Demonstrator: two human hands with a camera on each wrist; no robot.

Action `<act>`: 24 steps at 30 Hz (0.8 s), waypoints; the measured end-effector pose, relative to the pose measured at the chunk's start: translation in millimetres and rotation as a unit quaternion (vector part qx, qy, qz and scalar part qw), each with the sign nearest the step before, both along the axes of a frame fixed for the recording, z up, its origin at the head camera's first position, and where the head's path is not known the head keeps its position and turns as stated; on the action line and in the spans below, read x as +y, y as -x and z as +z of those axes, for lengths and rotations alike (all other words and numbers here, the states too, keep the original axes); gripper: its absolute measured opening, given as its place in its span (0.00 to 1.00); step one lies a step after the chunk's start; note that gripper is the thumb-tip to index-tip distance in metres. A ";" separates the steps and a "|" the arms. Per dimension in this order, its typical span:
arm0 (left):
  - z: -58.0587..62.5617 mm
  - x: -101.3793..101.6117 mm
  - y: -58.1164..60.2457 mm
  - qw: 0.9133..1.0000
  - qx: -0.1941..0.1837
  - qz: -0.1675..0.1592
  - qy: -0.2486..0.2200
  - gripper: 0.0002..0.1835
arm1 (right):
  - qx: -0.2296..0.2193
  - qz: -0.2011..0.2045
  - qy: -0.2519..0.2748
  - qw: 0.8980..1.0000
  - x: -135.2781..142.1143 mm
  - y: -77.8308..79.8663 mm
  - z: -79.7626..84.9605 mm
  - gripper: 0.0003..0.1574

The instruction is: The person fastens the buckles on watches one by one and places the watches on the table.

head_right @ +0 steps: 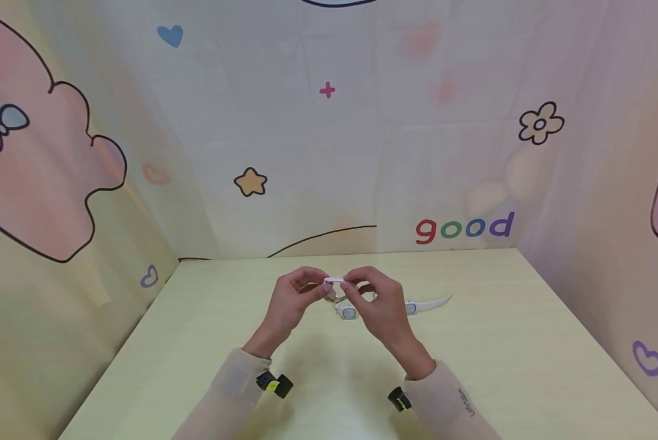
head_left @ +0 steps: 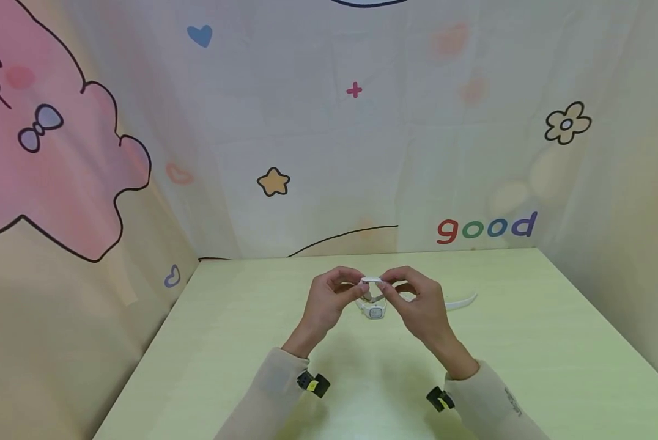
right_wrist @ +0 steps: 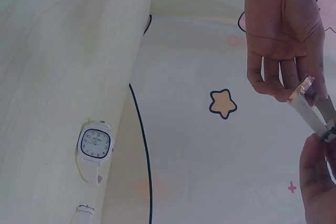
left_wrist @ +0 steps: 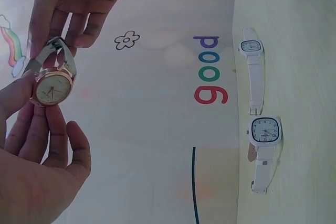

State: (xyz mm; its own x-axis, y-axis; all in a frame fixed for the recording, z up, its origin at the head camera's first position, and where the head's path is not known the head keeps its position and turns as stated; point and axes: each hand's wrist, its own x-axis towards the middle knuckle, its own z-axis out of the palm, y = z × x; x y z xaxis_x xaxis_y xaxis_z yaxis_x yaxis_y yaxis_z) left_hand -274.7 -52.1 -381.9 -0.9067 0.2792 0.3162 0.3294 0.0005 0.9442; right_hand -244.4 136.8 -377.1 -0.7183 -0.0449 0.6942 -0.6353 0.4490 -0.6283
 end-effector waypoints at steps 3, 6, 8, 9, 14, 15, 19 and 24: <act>-0.2 -0.1 -0.7 1.000 -0.002 -0.003 0.004 0.13 | 0.004 0.004 0.000 1.000 -3.5 -7.7 9.1 0.08; -0.9 -0.1 -0.7 1.000 -0.003 -0.005 0.010 0.13 | 0.006 0.008 -0.010 1.000 -4.8 -10.2 11.4 0.10; -1.4 -0.2 -0.9 1.000 -0.001 -0.007 0.013 0.14 | 0.007 0.009 -0.020 1.000 -3.9 -9.5 9.8 0.11; -1.5 -0.2 -1.0 1.000 0.000 -0.008 0.014 0.14 | 0.006 0.008 -0.023 1.000 -2.7 -6.5 6.3 0.12; -2.0 -0.6 -1.1 1.000 0.012 -0.012 0.016 0.14 | 0.007 0.017 -0.029 0.999 0.5 0.6 -1.3 0.10; -2.0 -0.6 -1.0 1.000 0.015 -0.014 0.017 0.14 | 0.012 0.020 -0.029 0.999 0.5 0.9 -1.1 0.09; -1.1 0.3 -1.0 0.999 0.019 -0.024 0.017 0.13 | 0.018 0.022 -0.027 0.999 0.8 1.9 -0.8 0.08; -0.5 1.6 -1.6 0.999 0.020 -0.032 0.022 0.13 | 0.013 0.024 -0.018 0.999 1.5 2.0 -0.9 0.09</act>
State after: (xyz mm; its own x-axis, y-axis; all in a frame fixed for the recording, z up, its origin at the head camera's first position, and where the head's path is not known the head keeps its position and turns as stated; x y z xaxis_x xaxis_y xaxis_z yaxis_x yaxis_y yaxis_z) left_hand -273.1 -50.5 -382.4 -0.8734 0.3513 0.3372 0.3668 0.0191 0.9301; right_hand -246.4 138.3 -378.0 -0.6963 -0.1044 0.7101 -0.6725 0.4405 -0.5947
